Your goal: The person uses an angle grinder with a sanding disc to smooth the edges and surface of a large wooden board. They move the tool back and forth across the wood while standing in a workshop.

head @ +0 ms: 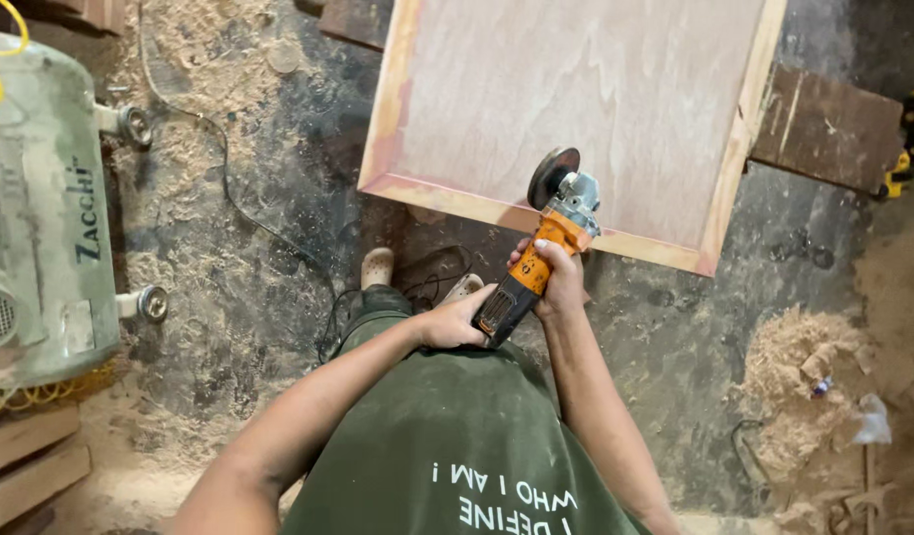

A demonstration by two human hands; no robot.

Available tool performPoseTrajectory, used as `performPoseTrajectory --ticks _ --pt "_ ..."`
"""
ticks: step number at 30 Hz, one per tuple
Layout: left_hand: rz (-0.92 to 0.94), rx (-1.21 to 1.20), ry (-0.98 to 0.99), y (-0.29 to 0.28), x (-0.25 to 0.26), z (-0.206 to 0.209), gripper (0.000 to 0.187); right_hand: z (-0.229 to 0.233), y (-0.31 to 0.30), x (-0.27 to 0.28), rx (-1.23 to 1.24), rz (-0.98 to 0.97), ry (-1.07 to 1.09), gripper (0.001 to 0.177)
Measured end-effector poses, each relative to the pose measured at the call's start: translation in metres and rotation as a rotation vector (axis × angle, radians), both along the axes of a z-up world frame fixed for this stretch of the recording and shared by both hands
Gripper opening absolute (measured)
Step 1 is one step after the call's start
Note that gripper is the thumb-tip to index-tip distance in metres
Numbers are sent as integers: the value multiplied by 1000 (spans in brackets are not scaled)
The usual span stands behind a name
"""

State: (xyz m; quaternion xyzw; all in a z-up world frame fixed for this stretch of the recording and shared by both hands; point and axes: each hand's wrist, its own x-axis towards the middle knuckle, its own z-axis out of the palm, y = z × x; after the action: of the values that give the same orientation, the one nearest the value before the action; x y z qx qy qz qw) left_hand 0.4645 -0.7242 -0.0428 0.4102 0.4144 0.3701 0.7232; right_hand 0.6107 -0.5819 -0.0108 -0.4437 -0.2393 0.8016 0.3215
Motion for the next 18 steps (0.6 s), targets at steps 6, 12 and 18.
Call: performPoseTrajectory --ticks 6,12,18 --pt "81 106 -122 -17 -29 -40 87 24 -7 -55 129 69 -166 23" --pt "397 -292 -526 -34 -49 -67 46 4 -27 -112 133 138 -291 20" --pt "749 -572 -383 -37 -62 -73 69 -25 -64 -171 338 225 -552 24"
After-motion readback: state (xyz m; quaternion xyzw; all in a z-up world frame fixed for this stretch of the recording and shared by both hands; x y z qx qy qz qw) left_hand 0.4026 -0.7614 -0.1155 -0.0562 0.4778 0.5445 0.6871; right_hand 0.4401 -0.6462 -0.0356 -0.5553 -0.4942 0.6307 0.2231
